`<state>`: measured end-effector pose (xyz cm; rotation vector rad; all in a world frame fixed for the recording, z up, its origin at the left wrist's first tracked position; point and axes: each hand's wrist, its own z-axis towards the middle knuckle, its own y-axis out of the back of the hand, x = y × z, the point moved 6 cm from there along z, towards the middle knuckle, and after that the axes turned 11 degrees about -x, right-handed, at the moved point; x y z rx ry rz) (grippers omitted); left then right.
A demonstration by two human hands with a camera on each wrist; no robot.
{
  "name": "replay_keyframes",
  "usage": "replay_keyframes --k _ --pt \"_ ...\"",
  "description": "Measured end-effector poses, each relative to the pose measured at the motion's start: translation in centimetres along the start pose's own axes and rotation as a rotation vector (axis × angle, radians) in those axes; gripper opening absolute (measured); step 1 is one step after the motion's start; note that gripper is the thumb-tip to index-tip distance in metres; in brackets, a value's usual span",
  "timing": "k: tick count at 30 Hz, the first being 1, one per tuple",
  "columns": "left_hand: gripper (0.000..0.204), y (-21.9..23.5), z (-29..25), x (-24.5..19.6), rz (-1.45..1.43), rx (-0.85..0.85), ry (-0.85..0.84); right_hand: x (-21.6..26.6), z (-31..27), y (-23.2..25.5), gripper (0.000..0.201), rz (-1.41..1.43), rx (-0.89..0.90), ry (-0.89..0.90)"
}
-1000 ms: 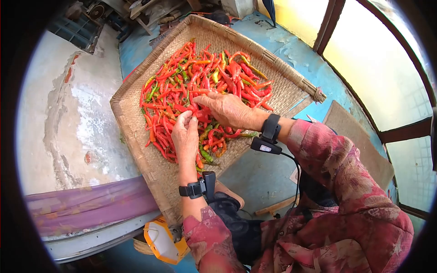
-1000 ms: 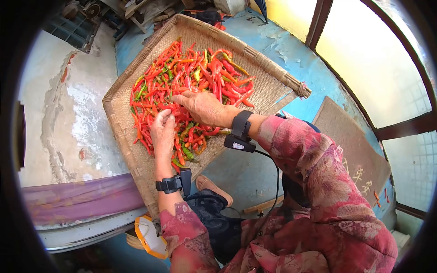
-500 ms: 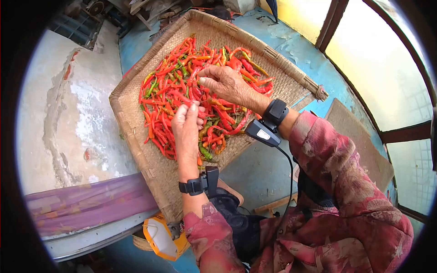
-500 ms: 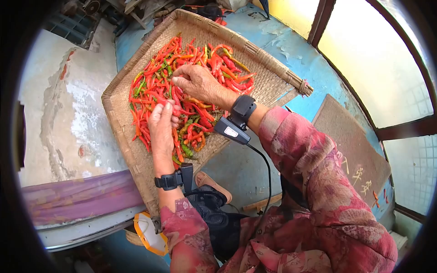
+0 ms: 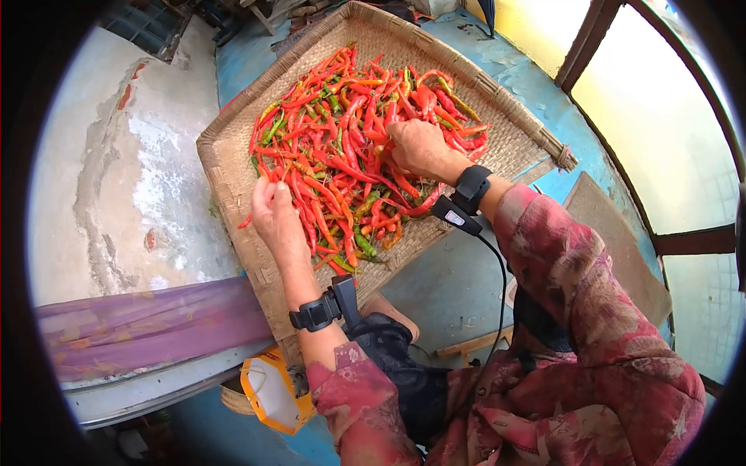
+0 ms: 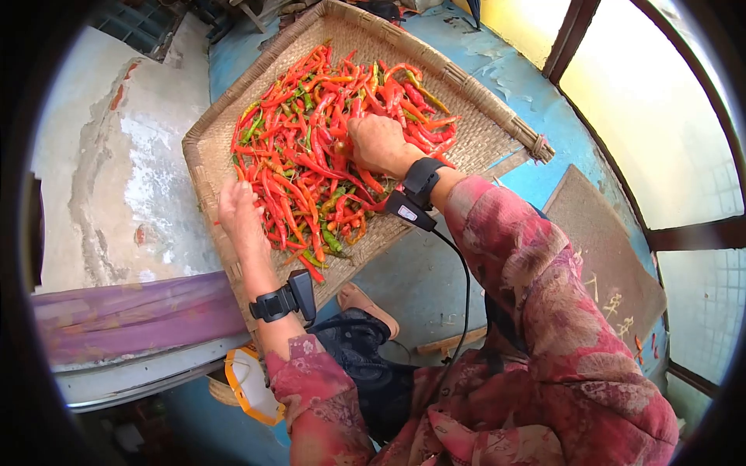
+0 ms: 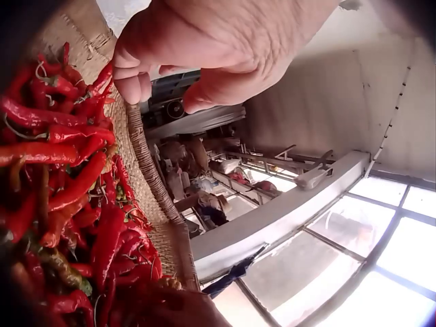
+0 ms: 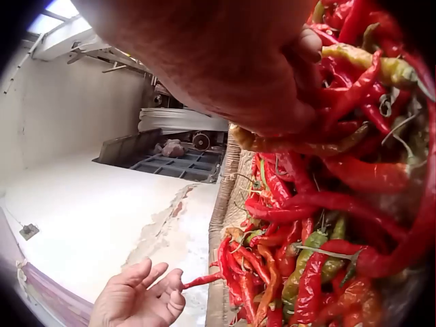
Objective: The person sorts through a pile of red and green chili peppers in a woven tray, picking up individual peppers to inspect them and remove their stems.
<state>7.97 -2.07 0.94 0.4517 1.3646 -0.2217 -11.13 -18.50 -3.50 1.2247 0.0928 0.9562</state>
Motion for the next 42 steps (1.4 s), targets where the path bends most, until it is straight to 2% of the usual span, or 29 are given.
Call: replay_keyframes --k 2,4,6,7,8,10,12,15,17,19,20,22,24,25,28,29,31,32,33,34,35,36,37,38,39,40,42 --pt "0.031 -1.7 -1.2 -0.8 -0.001 0.096 -0.110 0.7 1.1 1.6 0.019 0.162 -0.090 -0.003" --pt "0.028 -3.4 -2.7 -1.4 0.012 0.204 -0.082 1.3 1.3 3.5 0.016 0.165 -0.068 -0.026" --pt "0.029 -4.7 -3.9 -2.0 -0.002 0.259 -0.031 1.8 1.4 5.7 0.017 0.370 -0.252 -0.015" --pt "0.030 -5.4 -4.3 -2.1 -0.035 0.293 -0.021 2.2 1.4 6.3 0.017 0.406 -0.177 -0.022" --pt "0.030 -5.8 -4.9 -2.4 -0.035 0.296 -0.020 2.4 1.2 6.3 0.017 0.405 -0.178 -0.025" --pt "0.032 -7.0 -6.1 -3.0 -0.112 0.353 0.029 3.9 0.7 6.3 0.017 0.606 -0.182 0.136" --pt "0.031 -7.6 -6.3 -2.7 -0.120 0.359 -0.002 5.3 -0.1 5.9 0.016 0.613 -0.080 0.239" --pt "0.025 -6.5 -5.5 -2.0 -0.167 0.246 0.044 5.5 -0.4 6.4 0.015 0.700 -0.068 0.264" --pt "0.025 -6.6 -5.5 -2.1 -0.228 0.255 0.093 4.7 -0.2 6.2 0.014 0.701 -0.040 0.161" --pt "0.023 -7.1 -5.8 -2.1 -0.331 0.324 0.219 4.8 -0.3 5.6 0.014 0.695 -0.025 0.167" --pt "0.023 -7.2 -5.8 -1.9 -0.332 0.324 0.221 4.8 -0.5 5.0 0.013 0.693 -0.006 0.173" --pt "0.021 -7.4 -6.0 -2.1 -0.283 0.405 0.111 5.5 -0.5 4.6 0.013 0.735 -0.017 0.207" --pt "0.018 -6.6 -5.4 -2.1 -0.268 0.370 0.092 5.6 -0.6 4.2 0.011 0.795 0.004 0.214" --pt "0.017 -5.6 -4.5 -2.2 -0.282 0.297 0.079 5.3 -0.6 4.0 0.011 0.796 0.004 0.213" --pt "0.015 -1.9 -1.6 -1.2 -0.206 0.097 0.068 3.1 -0.9 0.5 0.016 0.180 0.255 0.179" --pt "0.020 -0.7 -1.2 -1.0 -0.160 0.032 0.050 2.5 -1.4 -0.2 0.016 0.182 0.257 0.185" --pt "0.025 0.5 -0.5 -0.2 -0.114 -0.037 0.031 1.3 -2.2 -1.5 0.017 -0.027 0.301 0.183" --pt "0.033 1.1 -0.1 0.1 -0.068 -0.127 0.002 1.1 -2.0 -1.8 0.017 -0.026 0.300 0.188" --pt "0.041 1.6 -0.1 -0.4 -0.019 -0.216 -0.026 1.5 -1.6 -1.3 0.016 -0.025 0.262 0.201" --pt "0.041 1.6 -0.4 -0.6 -0.018 -0.219 -0.025 2.0 -1.3 -0.9 0.015 -0.026 0.223 0.215" --pt "0.040 0.8 -1.1 -0.9 -0.073 -0.139 -0.057 2.0 -0.9 0.0 0.014 -0.002 0.150 0.187" --pt "0.040 0.1 -1.6 -1.5 -0.129 -0.058 -0.091 2.6 -0.5 1.2 0.014 -0.002 0.152 0.189" --pt "0.037 -0.6 -1.2 -0.7 -0.018 0.036 -0.128 3.3 0.0 2.8 0.014 0.145 0.093 0.142" --pt "0.034 -2.0 -2.7 -1.4 -0.012 0.202 0.005 3.5 0.3 3.7 0.015 0.291 0.033 0.094" --pt "0.032 -3.3 -3.9 -1.7 -0.016 0.295 0.031 3.8 0.6 3.8 0.015 0.442 -0.008 0.090" --pt "0.030 -4.7 -5.0 -1.8 -0.020 0.388 0.057 4.5 0.7 4.2 0.015 0.441 -0.010 0.091" --pt "0.025 -6.6 -6.5 -1.8 -0.035 0.545 0.029 6.0 0.4 4.8 0.014 0.762 0.061 0.050"
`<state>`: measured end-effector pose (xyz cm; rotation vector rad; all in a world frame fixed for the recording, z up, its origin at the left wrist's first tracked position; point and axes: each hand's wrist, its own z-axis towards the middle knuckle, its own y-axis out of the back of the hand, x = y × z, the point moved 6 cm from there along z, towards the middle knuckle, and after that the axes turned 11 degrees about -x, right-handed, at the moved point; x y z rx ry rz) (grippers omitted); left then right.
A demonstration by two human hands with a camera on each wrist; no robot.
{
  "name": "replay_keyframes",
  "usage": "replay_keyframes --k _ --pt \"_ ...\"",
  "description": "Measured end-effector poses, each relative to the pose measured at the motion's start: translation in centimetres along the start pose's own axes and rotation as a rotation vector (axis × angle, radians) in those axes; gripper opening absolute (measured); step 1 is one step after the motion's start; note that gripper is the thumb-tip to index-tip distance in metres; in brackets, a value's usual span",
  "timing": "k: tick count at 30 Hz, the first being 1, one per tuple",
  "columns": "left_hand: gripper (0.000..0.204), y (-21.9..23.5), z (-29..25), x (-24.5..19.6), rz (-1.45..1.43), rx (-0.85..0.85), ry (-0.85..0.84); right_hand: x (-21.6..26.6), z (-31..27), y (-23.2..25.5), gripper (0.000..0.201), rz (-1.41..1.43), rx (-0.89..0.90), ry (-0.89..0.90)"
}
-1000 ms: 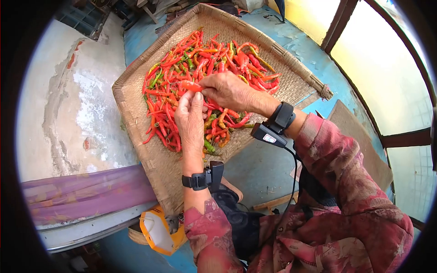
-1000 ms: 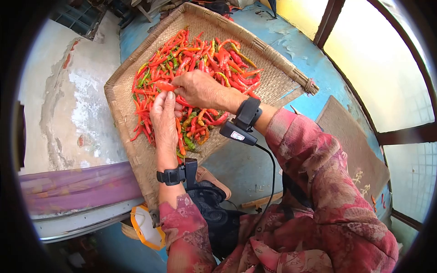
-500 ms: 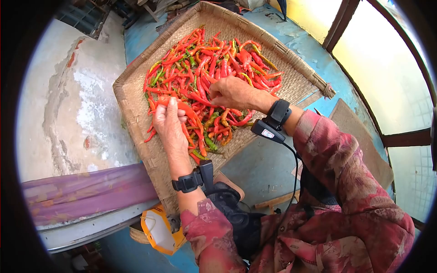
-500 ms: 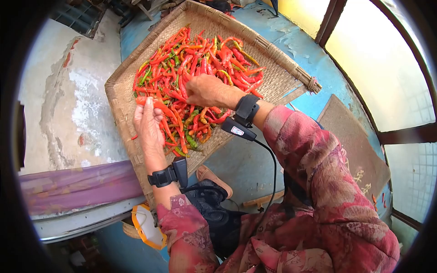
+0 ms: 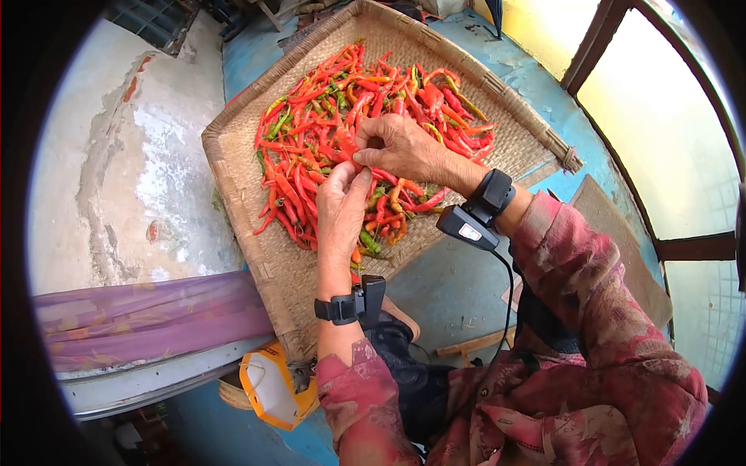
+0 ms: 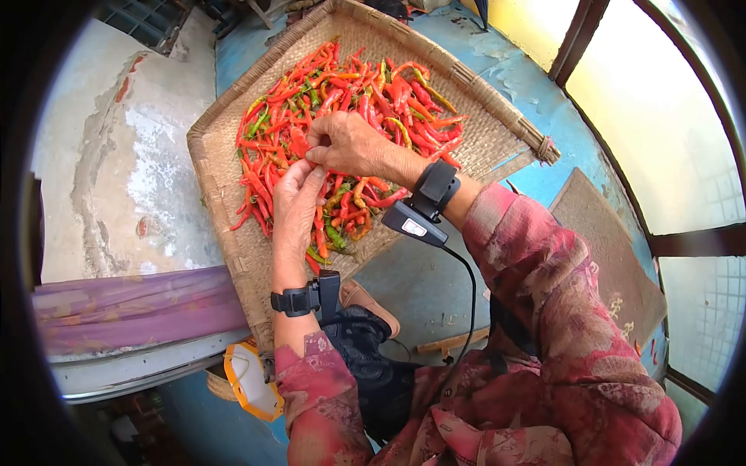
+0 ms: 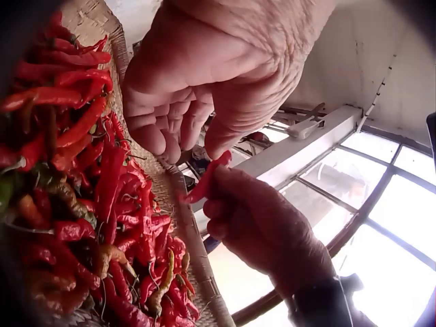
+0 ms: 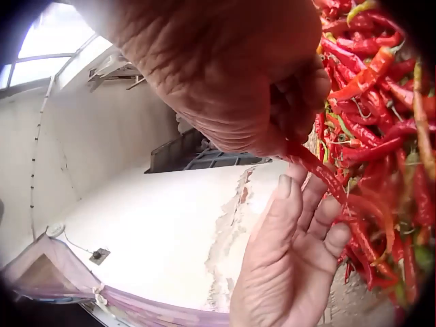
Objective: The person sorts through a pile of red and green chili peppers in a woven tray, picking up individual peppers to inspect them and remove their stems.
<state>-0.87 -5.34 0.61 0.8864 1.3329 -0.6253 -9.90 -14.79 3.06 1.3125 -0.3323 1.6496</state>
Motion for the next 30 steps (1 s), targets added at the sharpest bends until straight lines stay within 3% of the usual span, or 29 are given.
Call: replay_keyframes --k 1,2,4,6,8,9,11,14,16,18,20,22,28,30 --pt "0.021 -0.3 -0.1 -0.3 0.064 -0.018 -0.030 -0.2 0.0 -0.4 0.015 0.016 -0.021 0.086" --pt "0.021 -0.3 -0.1 -0.4 0.067 -0.016 -0.029 -0.4 0.0 -0.8 0.015 0.018 -0.023 0.085" --pt "0.021 1.1 0.1 -0.5 0.074 -0.180 -0.005 -1.1 0.3 -0.7 0.018 0.227 -0.087 0.006" --pt "0.017 3.3 0.9 -0.3 0.048 -0.266 0.011 -2.0 0.1 -1.3 0.020 -0.082 -0.028 0.035" --pt "0.018 6.1 1.7 0.6 0.123 -0.397 -0.059 -5.4 -0.9 -4.5 0.017 -0.309 0.054 0.304" --pt "0.018 6.5 2.0 0.9 0.128 -0.392 -0.060 -5.2 -1.3 -4.6 0.017 -0.306 0.049 0.300" --pt "0.024 7.9 2.0 0.2 0.117 -0.549 -0.312 -5.2 -2.3 -5.7 0.016 -0.429 0.179 0.246" --pt "0.032 8.3 1.8 0.1 0.236 -0.629 -0.393 -5.4 -1.6 -6.8 0.021 -0.569 0.210 0.146" --pt "0.037 7.0 1.8 0.8 0.224 -0.487 -0.213 -4.8 -1.2 -6.5 0.021 -0.496 0.145 0.085" --pt "0.038 5.4 1.7 1.5 0.243 -0.402 -0.079 -2.4 -1.2 -5.2 0.018 -0.279 -0.032 0.238" --pt "0.037 4.4 1.5 1.8 0.250 -0.371 -0.046 -0.5 -1.5 -4.7 0.017 -0.258 -0.028 0.275" --pt "0.036 3.2 1.1 1.9 0.032 -0.268 0.141 0.2 -1.9 -4.7 0.020 -0.247 0.015 0.308" --pt "0.031 2.7 1.2 1.6 -0.092 -0.244 0.071 -0.1 -2.2 -2.5 0.014 -0.039 0.001 0.413" --pt "0.026 2.0 1.2 1.8 -0.154 -0.141 0.154 -0.3 -2.3 -2.9 0.017 -0.050 0.141 0.402"
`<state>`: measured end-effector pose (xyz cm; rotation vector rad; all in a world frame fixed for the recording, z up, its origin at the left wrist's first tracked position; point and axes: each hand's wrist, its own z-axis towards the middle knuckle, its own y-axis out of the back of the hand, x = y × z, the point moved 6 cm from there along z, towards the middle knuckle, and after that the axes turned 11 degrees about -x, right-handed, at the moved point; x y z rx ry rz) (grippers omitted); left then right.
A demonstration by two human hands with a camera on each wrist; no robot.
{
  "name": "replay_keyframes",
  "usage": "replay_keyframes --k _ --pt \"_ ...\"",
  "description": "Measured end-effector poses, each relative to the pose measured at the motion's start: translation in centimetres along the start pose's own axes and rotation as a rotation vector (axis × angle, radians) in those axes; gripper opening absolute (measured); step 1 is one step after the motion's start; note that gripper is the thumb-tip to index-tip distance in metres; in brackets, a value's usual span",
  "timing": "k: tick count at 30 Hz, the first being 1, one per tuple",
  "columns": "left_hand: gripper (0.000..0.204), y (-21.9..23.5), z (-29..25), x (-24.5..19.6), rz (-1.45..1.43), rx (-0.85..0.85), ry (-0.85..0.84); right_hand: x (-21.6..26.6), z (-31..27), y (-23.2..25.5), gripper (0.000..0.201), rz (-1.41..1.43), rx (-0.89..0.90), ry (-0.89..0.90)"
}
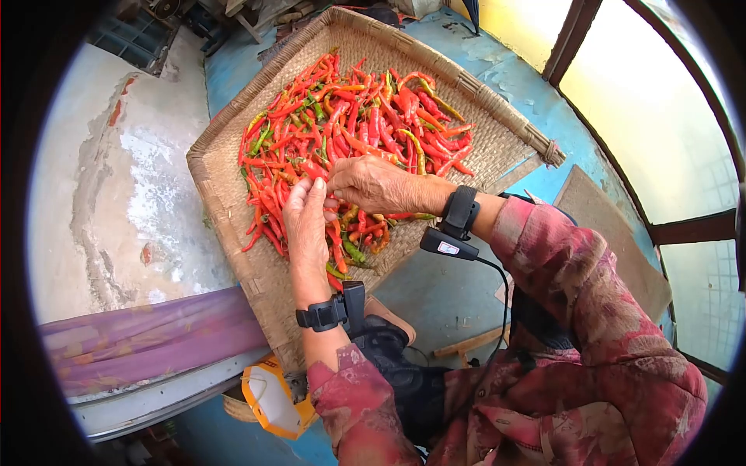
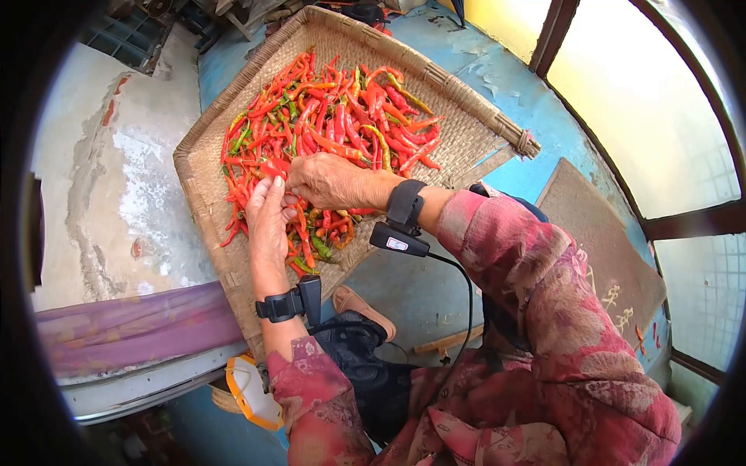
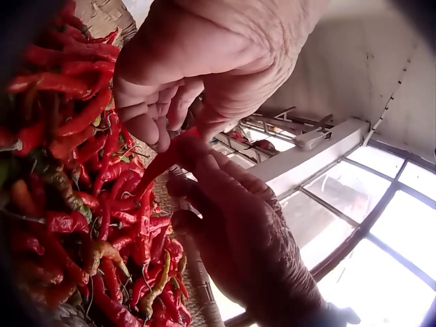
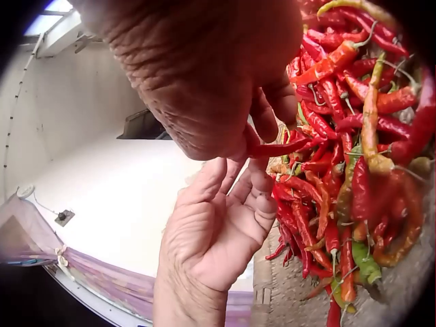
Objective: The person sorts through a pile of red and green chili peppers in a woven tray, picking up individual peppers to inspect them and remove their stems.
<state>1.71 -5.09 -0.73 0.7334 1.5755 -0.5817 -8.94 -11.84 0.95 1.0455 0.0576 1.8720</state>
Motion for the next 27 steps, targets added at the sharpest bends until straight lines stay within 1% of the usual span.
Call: replay_keyframes --k 1,2,4,5,6,8,9,11,12,14,15,16,18,19,20,22,23,24,26,27 --pt "0.023 0.0 -0.1 -0.3 0.046 -0.031 -0.045 -0.1 0.0 -0.1 0.018 -0.032 0.025 0.011" --pt "0.023 0.1 0.1 -0.5 0.049 -0.029 -0.042 -0.3 0.0 0.0 0.018 -0.030 0.024 0.008" --pt "0.021 1.1 0.5 -1.5 0.129 -0.143 -0.139 -0.8 0.2 1.1 0.017 0.076 -0.096 -0.093" --pt "0.019 1.7 0.6 -2.0 0.089 -0.220 -0.186 -1.3 0.5 1.9 0.016 -0.007 -0.172 -0.136" --pt "0.020 2.6 0.7 -2.6 0.122 -0.248 -0.240 -3.1 0.5 2.0 0.019 -0.109 -0.190 -0.229" --pt "0.022 4.8 1.2 -2.9 0.308 -0.366 -0.268 -5.5 -0.9 3.0 0.025 -0.464 -0.173 -0.335" --pt "0.022 5.5 1.7 -2.5 0.309 -0.368 -0.265 -5.9 -1.5 3.0 0.025 -0.462 -0.170 -0.335" --pt "0.030 7.1 2.0 -2.5 0.287 -0.493 -0.498 -7.1 -2.6 2.5 0.027 -0.705 -0.036 -0.389" --pt "0.030 6.9 1.9 -2.7 0.289 -0.497 -0.497 -7.3 -2.5 2.5 0.027 -0.702 -0.034 -0.387" --pt "0.038 7.2 0.9 -3.4 0.403 -0.644 -0.558 -7.9 -2.6 1.9 0.024 -0.757 0.057 -0.423" --pt "0.039 6.9 0.9 -3.3 0.385 -0.573 -0.569 -7.7 -2.4 2.0 0.021 -0.764 0.032 -0.428" --pt "0.039 6.8 0.9 -3.2 0.385 -0.578 -0.566 -7.4 -2.1 1.9 0.021 -0.763 0.036 -0.425" --pt "0.038 4.9 1.6 -1.6 0.250 -0.325 -0.337 -6.8 -1.3 2.4 0.019 -0.593 -0.084 -0.463" --pt "0.035 3.5 0.8 -1.7 0.229 -0.282 -0.297 -5.7 -0.8 2.2 0.015 -0.488 -0.098 -0.482" --pt "0.033 2.4 0.5 -1.3 0.226 -0.209 -0.242 -5.0 -0.5 1.8 0.015 -0.489 -0.093 -0.478" --pt "0.034 0.4 -0.3 -0.7 0.209 -0.096 -0.142 -2.6 0.5 0.8 0.013 -0.147 -0.188 -0.328" --pt "0.030 -0.1 -0.5 -0.6 0.196 -0.067 -0.071 -1.6 0.9 0.3 0.012 -0.142 -0.154 -0.276" --pt "0.030 -0.1 -0.6 -0.6 0.199 -0.064 -0.071 -0.8 1.2 -0.2 0.012 -0.137 -0.123 -0.226" --pt "0.024 0.2 -0.6 -1.2 0.082 -0.095 -0.141 -0.5 1.4 -0.4 0.013 -0.097 -0.124 -0.238" --pt "0.020 0.8 -0.4 -1.4 0.067 -0.152 -0.162 -0.5 1.5 -0.5 0.013 0.013 -0.149 -0.220"
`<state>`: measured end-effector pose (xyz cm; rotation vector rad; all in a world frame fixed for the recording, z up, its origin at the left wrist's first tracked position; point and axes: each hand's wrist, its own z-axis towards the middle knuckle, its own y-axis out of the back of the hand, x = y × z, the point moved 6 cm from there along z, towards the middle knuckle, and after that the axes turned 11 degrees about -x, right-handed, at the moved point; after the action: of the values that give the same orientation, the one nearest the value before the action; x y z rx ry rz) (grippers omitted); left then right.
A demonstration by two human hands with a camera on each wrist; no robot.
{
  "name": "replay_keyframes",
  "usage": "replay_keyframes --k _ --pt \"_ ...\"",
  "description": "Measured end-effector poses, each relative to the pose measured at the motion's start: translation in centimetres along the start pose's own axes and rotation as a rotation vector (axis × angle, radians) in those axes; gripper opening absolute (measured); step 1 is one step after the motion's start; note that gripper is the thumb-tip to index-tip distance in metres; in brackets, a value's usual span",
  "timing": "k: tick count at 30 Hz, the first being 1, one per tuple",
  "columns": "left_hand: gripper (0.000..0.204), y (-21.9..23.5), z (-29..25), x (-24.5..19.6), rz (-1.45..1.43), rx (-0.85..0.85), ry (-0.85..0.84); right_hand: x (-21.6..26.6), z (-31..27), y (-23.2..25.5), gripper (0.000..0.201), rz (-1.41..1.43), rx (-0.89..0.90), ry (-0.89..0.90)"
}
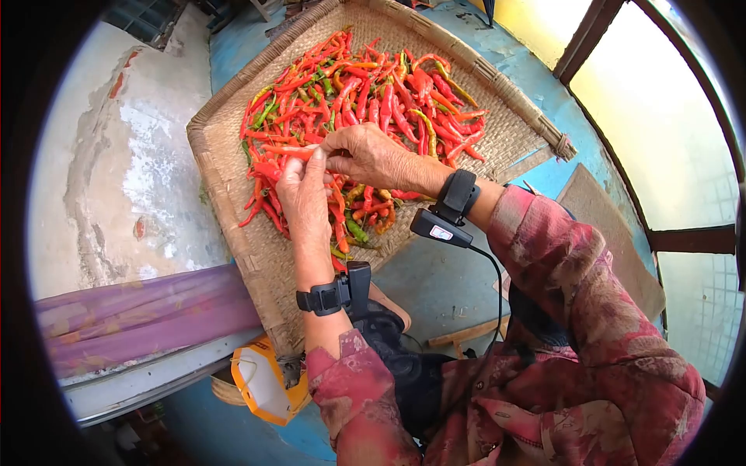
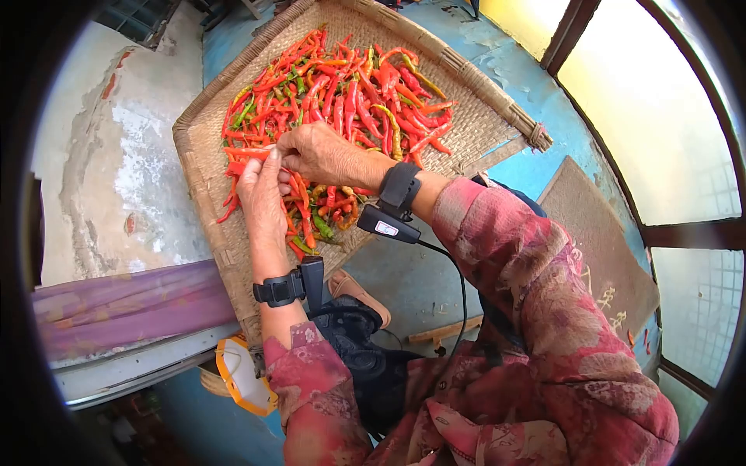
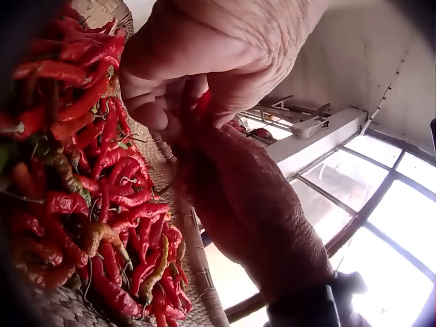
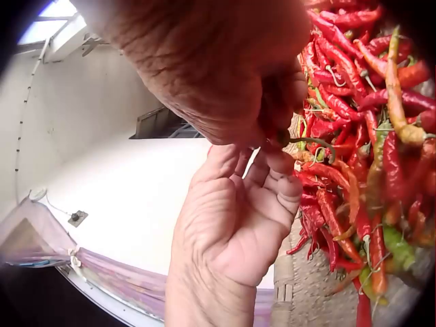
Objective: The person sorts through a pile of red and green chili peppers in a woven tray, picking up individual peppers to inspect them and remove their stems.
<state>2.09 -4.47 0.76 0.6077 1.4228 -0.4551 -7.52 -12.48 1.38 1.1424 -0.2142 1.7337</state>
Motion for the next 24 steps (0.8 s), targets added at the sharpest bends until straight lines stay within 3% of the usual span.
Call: replay_keyframes --k 1,3,4,6,11,13,14,17,18,20,21,24 --pt "0.019 0.8 0.4 0.0 0.012 -0.053 0.002 0.2 0.1 -0.1 0.014 0.115 -0.009 0.013" --pt "0.019 2.6 0.9 -0.3 0.091 -0.157 -0.001 -1.3 0.3 -1.1 0.014 0.067 -0.041 -0.004" --pt "0.019 3.4 1.4 -0.1 0.093 -0.159 -0.006 -2.9 0.2 -2.0 0.015 -0.092 -0.012 0.009" --pt "0.021 5.1 1.9 -1.0 0.334 -0.241 -0.213 -5.2 -0.5 -3.6 0.017 -0.345 0.100 -0.016" --pt "0.026 7.3 2.5 0.2 0.392 -0.199 -0.227 -4.8 -1.2 -5.3 0.014 -0.573 0.117 0.071" --pt "0.035 7.6 2.8 0.3 0.537 -0.227 -0.354 -5.2 -1.2 -5.7 0.014 -0.613 0.213 -0.106" --pt "0.044 8.1 2.8 0.9 0.600 -0.278 -0.308 -5.4 -1.2 -5.8 0.014 -0.565 0.165 -0.104" --pt "0.042 7.5 2.8 0.9 0.474 -0.221 -0.319 -6.9 -1.2 -6.9 0.014 -0.473 0.068 -0.037" --pt "0.042 7.1 2.6 0.9 0.469 -0.223 -0.321 -6.3 -1.1 -6.7 0.014 -0.476 0.068 -0.033" --pt "0.042 5.6 2.1 1.8 0.369 -0.120 -0.173 -2.6 -1.2 -6.2 0.013 -0.656 0.135 0.160" --pt "0.042 4.9 1.8 1.7 0.366 -0.113 -0.173 -0.9 -1.1 -5.2 0.018 -0.456 0.122 0.043" --pt "0.024 2.9 1.3 2.2 0.183 -0.004 0.105 1.7 -2.3 -4.0 0.017 -0.201 -0.040 0.223"
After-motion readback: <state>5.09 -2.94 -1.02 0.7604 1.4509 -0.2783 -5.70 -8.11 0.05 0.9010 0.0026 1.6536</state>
